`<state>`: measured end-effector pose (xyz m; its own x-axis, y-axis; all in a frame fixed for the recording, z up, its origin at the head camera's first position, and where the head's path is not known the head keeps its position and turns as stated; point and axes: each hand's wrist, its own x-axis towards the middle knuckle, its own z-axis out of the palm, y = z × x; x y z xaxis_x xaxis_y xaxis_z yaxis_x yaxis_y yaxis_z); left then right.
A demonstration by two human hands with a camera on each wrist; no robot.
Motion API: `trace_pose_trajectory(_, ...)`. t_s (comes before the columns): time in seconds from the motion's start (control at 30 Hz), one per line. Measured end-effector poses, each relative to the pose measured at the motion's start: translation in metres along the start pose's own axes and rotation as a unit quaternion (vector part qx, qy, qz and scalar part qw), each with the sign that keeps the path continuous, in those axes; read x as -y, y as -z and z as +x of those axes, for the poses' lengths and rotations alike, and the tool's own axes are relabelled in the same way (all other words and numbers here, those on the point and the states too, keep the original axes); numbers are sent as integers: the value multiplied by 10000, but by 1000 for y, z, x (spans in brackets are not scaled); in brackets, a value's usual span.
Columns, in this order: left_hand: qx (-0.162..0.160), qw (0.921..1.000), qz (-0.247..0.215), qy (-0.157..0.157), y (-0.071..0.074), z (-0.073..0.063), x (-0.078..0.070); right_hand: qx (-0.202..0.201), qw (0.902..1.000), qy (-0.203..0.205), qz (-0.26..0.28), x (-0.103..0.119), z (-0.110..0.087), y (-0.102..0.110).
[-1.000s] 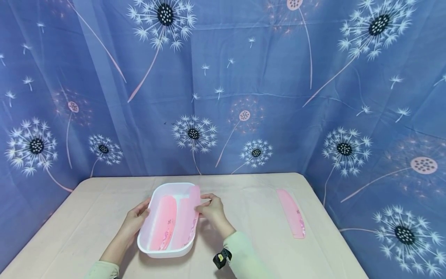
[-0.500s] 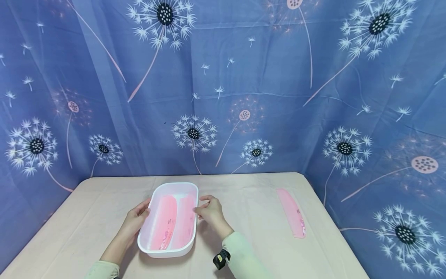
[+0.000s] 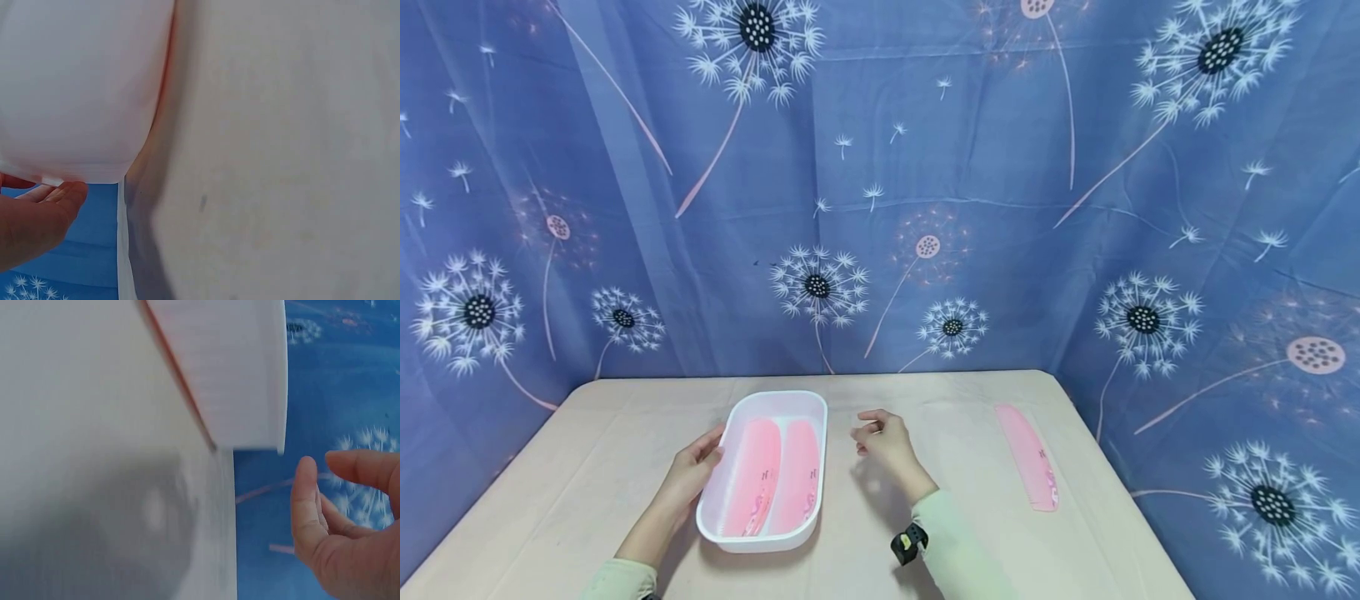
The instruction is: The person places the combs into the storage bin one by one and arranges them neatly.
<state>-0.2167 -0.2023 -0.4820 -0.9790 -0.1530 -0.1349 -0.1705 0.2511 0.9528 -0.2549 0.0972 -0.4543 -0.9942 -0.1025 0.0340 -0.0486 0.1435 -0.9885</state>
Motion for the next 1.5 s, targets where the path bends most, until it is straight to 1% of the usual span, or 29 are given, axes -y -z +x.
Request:
trace_pose_trajectory(0.1, -5, 10000, 4, 8, 0, 0, 0, -45, 9999, 105, 74, -3, 2, 15)
trace_pose_trajectory(0.17, -5, 10000, -2, 22, 0, 0, 0, -44, 9998, 183, 17, 3, -2, 25)
trace_pose_trajectory(0.3, 6, 10000, 15, -6, 1, -1, 0, -236, 9993, 219, -190, 1, -2, 44)
trace_pose_trajectory(0.33, 7, 10000, 14, -11, 1, -2, 0, -287, 9991, 190, -245, 0, -1, 49)
trace_pose_trajectory(0.4, 14, 10000, 9, -17, 1, -2, -1, -422, 9983, 189, -347, -9, 4, 59)
trace_pose_trajectory(0.6, 17, 10000, -5, -10, 0, -1, -1, -774, 9952, 301, -508, -14, 7, 85)
trace_pose_trajectory(0.77, -18, 10000, 31, -47, 0, -1, 0, -933, 9907, 454, -883, -19, 6, 105)
trace_pose_trajectory(0.9, -17, 10000, 11, -62, 0, -2, 1, -1027, 9885, 577, -949, -23, 3, 121)
trace_pose_trajectory(1.07, -8, 10000, 7, -42, 0, -1, 1, -1212, 9865, 579, -936, -28, 1, 141)
trace_pose_trajectory(1.27, 11, 10000, 2, -53, 1, -1, 2, -1546, 9798, 664, -1080, -29, -4, 162)
trace_pose_trajectory(1.5, 31, 10000, -44, -79, 1, -2, 0, -1752, 9747, 549, -1277, -39, -10, 189)
